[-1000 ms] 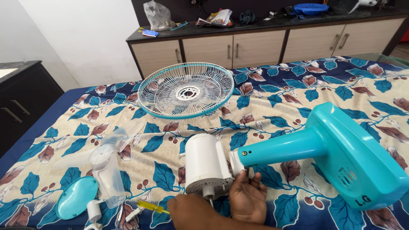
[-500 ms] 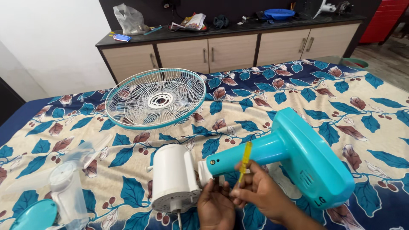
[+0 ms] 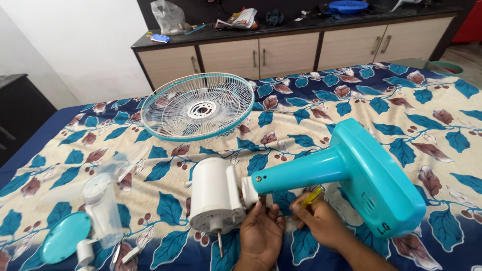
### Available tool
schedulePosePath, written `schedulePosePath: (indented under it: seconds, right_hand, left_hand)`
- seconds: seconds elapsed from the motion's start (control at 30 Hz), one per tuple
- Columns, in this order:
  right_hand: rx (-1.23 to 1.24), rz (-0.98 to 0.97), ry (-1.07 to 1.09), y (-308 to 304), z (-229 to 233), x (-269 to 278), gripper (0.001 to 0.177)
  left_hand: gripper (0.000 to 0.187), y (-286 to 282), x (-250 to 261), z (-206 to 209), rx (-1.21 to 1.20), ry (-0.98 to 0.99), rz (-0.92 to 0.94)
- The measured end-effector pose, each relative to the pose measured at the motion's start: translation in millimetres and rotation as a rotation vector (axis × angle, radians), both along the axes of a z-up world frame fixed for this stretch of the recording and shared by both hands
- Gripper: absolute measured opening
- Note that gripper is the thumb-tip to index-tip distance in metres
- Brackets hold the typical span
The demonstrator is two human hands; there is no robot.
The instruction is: The person assembles a table fan by connecting the motor housing to the base, threading the power cord through the base, and securing the connection with screws using a screwdriver. The fan cage and blades remain disassembled on the table.
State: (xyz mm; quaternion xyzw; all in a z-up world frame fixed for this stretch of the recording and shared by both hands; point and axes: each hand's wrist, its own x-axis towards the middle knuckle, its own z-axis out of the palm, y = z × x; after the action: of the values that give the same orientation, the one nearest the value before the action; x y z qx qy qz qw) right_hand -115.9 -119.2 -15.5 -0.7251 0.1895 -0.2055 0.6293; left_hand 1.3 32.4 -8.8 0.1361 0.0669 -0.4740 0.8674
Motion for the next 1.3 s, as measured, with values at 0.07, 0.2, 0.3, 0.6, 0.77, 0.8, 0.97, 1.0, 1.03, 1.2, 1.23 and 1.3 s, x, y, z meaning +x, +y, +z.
schedulePosePath:
  seconds: [0.07,0.2,0.3,0.6,0.77,0.8,0.97,1.0,1.03,1.2,1.23,1.3]
  right_hand:
    - [-0.146,-0.043,0.072,9.4,10.3,-0.9,0.026]
    - [-0.23,-0.253,-0.096,32.7,51.2,-3.4,0.07]
    - [-0.374,-0.299,-0.188,40.7,91.5,-2.1,0.096]
    - [-0.648,-0.294,-0.183,33.3,143.9,39.9,0.082]
    - [-0.659,-0.214,-0.221,27.7,147.4,66.3,0.083]
    - [-0.651,-0.194,-0.201,27.9,148.7,70.3,0.084]
    - [-0.705,-0.135,-0.219,35.1,153.0,81.7,0.085]
    - [-0.709,-0.128,-0.214,36.2,154.1,83.9,0.085]
    - [-0.719,-0.119,-0.196,37.1,155.0,85.7,0.085]
    - [-0.846,-0.06,-0.21,39.2,157.7,89.3,0.082]
    - [-0.862,-0.051,-0.261,39.1,158.4,90.5,0.075]
    - [-0.892,-0.031,-0.359,38.9,159.5,91.9,0.061]
  left_hand:
    - [0.021,0.7,1.2,0.7,-0.048,-0.022,-0.018]
    - [0.019,2.1,0.7,0.2,-0.05,-0.025,-0.012]
    - [0.02,2.3,2.3,2.7,-0.055,-0.018,-0.031]
    - [0.017,3.9,0.9,4.5,-0.025,-0.01,-0.016]
    - [0.016,2.5,1.6,3.9,-0.049,-0.016,-0.02]
    - [0.016,2.3,2.1,4.6,-0.049,-0.02,-0.021]
    - [0.017,2.4,0.7,6.7,-0.019,-0.013,-0.005]
    - [0.017,2.3,1.1,7.1,-0.013,-0.012,-0.002]
    - [0.018,2.1,0.9,7.1,-0.007,-0.01,0.0]
    - [0.013,1.2,0.6,6.9,-0.026,-0.014,-0.009]
    - [0.013,1.5,0.4,6.9,-0.011,-0.011,-0.006]
    - [0.012,1.7,1.1,7.3,0.004,-0.007,-0.004]
